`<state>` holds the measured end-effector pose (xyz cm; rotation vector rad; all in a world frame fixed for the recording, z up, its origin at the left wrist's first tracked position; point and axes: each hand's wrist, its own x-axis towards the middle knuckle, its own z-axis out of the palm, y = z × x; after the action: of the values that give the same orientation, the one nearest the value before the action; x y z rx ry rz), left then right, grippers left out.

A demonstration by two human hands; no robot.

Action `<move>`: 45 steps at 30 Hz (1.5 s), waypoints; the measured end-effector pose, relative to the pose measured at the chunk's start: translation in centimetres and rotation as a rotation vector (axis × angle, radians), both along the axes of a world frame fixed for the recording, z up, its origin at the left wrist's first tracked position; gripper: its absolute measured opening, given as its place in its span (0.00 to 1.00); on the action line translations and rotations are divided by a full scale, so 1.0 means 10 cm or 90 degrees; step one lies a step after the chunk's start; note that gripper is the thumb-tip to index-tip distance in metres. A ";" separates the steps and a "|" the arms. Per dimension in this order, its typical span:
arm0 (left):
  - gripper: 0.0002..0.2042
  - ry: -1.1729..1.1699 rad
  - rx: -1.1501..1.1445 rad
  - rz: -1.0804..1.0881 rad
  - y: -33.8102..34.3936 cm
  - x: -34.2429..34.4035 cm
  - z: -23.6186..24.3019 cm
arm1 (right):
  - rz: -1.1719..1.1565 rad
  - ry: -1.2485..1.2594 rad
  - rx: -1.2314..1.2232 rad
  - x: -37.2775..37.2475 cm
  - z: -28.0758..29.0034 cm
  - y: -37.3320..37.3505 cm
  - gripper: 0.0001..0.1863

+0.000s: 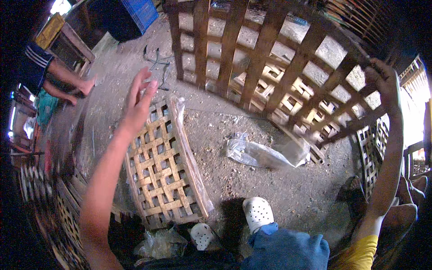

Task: The person sits on the floor and repairs a wooden lattice panel by hand. They remove a plastic sheet, pick up the lattice, and use a small tool to adjust or fix parts of the frame. The person then places the lattice back down and continues working on it.

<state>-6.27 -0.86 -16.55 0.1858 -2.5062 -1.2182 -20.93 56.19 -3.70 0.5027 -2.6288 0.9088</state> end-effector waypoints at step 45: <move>0.25 -0.464 0.592 0.199 -0.08 1.69 -2.39 | -0.282 -0.060 0.115 2.18 -3.89 -0.14 0.28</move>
<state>10.61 -1.63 -40.43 1.3898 -2.0050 -2.3593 0.88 54.83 -42.60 -0.0910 -2.7542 0.5699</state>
